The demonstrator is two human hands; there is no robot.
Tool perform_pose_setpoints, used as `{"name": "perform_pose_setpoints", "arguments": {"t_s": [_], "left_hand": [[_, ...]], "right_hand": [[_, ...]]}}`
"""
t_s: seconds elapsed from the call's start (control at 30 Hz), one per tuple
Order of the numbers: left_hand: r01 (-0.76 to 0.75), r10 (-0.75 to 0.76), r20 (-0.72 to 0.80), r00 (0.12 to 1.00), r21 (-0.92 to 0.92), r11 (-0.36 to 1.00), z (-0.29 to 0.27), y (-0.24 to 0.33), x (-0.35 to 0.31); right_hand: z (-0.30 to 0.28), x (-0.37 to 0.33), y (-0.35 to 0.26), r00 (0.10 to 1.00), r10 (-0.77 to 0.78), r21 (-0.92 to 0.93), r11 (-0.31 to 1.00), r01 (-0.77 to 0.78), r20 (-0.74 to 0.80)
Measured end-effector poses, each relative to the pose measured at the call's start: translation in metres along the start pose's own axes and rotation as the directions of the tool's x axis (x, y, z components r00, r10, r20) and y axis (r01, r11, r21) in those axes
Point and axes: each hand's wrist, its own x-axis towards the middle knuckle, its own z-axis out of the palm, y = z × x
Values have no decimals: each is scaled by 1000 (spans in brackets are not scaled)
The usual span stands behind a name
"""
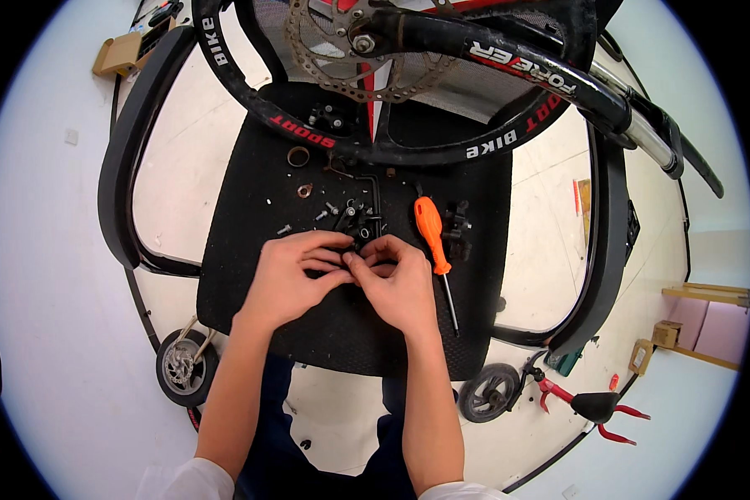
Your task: The person assembles small mechanical components of a bicycle, including a derailleur, using an Allen key and other hand tools. They handle screws, washers, and linkages, tightening and adjusting parts on a chair used as a work surface.
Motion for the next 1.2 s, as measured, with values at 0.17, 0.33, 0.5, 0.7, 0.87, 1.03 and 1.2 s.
{"name": "perform_pose_setpoints", "arguments": {"t_s": [0.17,0.33,0.5,0.7,0.87,1.03,1.2], "left_hand": [[-11,40,-193,980,147,989,-30,-15,5],[-37,94,-110,990,435,900,-6,-15,3],[-50,120,-135,984,436,898,2,-21,7],[228,-220,-181,959,25,973,0,-14,5],[200,-198,-210,957,-13,980,5,-28,6],[220,-202,-143,969,123,968,12,-15,2],[80,-20,-182,983,328,941,18,-16,5]], "right_hand": [[-4,-3,-2,999,-45,-56,997,44,-25],[-2,-7,-9,994,-91,-119,989,84,-60],[4,-8,-7,991,-94,-108,991,84,-99],[10,-9,-8,980,-137,-51,990,131,-146],[18,-9,-11,966,-193,-55,981,186,-170],[12,-10,-11,965,-208,-145,972,185,-160],[14,-9,-13,960,-227,-139,969,205,-166]]}}
